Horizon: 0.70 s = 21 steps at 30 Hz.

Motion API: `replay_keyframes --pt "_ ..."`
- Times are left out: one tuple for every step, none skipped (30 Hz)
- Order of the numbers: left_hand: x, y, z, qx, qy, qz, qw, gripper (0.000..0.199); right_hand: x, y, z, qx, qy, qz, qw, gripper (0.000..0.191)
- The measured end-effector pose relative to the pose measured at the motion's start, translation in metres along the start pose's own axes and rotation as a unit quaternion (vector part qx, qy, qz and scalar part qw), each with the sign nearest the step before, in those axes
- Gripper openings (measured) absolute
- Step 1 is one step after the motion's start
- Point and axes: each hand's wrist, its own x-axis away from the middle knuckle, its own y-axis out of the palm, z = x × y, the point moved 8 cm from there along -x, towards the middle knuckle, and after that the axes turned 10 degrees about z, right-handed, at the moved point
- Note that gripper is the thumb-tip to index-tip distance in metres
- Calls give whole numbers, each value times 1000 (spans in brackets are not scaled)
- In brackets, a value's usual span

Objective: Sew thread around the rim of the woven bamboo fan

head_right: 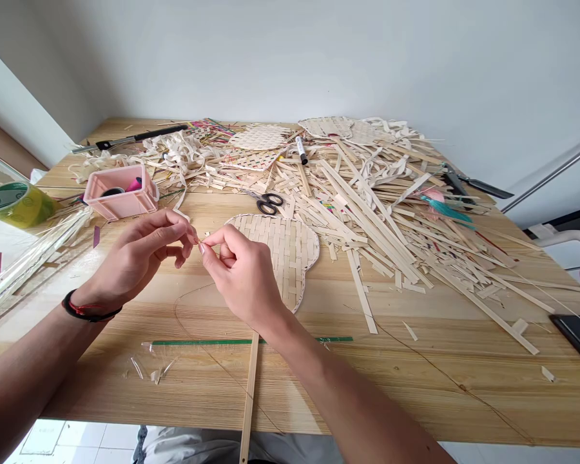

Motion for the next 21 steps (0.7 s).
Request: replay_keyframes --pt "0 0 0 -11 -3 -2 1000 20 0 0 0 2 0 -1 1000 12" --pt "0 0 0 -23 -2 -4 1000 21 0 0 0 4 0 -1 1000 12" --pt "1 1 0 -34 3 -7 999 21 0 1 0 5 0 -1 1000 12" --pt "1 1 1 -44 10 -11 999 21 0 1 0 6 -1 -2 1000 12" --pt "1 1 2 -52 17 -15 998 20 0 1 0 7 0 -4 1000 12" --pt "1 1 2 -61 25 -21 998 20 0 1 0 7 0 -5 1000 12" --pt "1 2 3 -68 32 -27 997 19 0 1 0 6 0 -7 1000 12" --pt "1 2 3 -75 39 -32 996 18 0 1 0 4 -1 -9 1000 13" --pt "2 3 3 -79 44 -35 995 17 0 1 -1 2 -1 -9 1000 13" --pt "2 3 4 -81 48 -37 995 16 0 1 -1 1 -1 -10 1000 13" --pt "1 3 4 -82 50 -36 995 16 0 1 -1 0 0 -11 1000 13" --pt "1 2 4 -82 50 -36 995 16 0 2 0 -1 2 -11 1000 13" --pt "1 2 3 -80 49 -34 995 16 0 2 0 -1 4 -11 1000 12" --pt "1 1 3 -77 47 -33 995 15 0 2 0 -1 6 -11 1000 12" --pt "0 1 3 -73 44 -32 996 15 1 2 1 -1 7 -11 1000 12" --pt "0 1 2 -67 40 -31 996 15 1 2 1 0 7 -11 1000 12" --pt "0 0 1 -60 37 -30 997 16 1 2 1 -1 5 -11 1000 11" --pt "0 0 1 -54 34 -28 998 17 1 2 1 -1 4 -11 1000 11" --pt "0 0 1 -48 31 -25 998 18 1 2 1 0 3 -11 1000 11" --pt "0 0 1 -43 29 -23 998 18 1 2 1 0 3 -10 1000 11" --pt "0 0 1 -38 26 -21 999 19 1 1 2 1 3 -9 1000 10"
